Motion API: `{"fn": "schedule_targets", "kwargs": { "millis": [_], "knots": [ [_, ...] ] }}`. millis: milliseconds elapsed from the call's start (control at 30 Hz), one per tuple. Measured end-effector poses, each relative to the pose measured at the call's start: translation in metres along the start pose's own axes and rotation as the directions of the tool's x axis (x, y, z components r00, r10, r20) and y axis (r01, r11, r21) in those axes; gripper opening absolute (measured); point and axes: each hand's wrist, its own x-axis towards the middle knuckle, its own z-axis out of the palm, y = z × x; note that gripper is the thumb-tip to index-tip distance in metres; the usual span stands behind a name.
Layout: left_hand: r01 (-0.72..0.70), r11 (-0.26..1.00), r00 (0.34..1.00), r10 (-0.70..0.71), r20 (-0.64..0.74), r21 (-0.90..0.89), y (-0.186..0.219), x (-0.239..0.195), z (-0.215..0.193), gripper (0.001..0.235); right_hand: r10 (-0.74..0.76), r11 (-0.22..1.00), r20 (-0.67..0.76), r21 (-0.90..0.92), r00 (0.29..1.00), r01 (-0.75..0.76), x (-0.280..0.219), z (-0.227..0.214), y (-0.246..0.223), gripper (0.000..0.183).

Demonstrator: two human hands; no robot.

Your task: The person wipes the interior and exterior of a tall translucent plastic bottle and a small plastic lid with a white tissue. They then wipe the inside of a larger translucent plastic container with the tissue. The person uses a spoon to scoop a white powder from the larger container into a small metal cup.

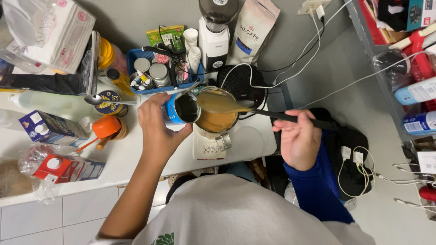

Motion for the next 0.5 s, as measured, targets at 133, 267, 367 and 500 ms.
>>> {"fn": "schedule_targets", "kwargs": {
  "millis": [133, 267, 367, 500],
  "knots": [
    [-0.019, 0.999, 1.0, 0.019, -0.019, -0.036, -0.006, -0.003, -0.001, 0.082, -0.001, 0.998, 0.195, -0.066, 0.981, 0.014, 0.005, 0.04, -0.005, 0.024],
    [0.029, 0.996, 0.999, -0.03, -0.012, -0.087, -0.017, -0.017, -0.009, 0.083, 0.069, 0.951, 0.372, -0.304, 0.926, 0.051, 0.005, 0.09, 0.005, 0.023],
    [0.117, 0.975, 0.992, -0.121, -0.014, -0.187, -0.034, -0.034, -0.011, 0.082, 0.194, 0.926, 0.444, -0.378, 0.875, -0.014, 0.002, 0.123, 0.022, 0.023],
    [0.344, 0.895, 0.935, -0.353, 0.021, -0.283, -0.071, -0.068, -0.01, 0.078, 0.36, 0.885, 0.565, -0.458, 0.742, -0.081, -0.004, 0.154, 0.033, 0.031]
  ]
}}
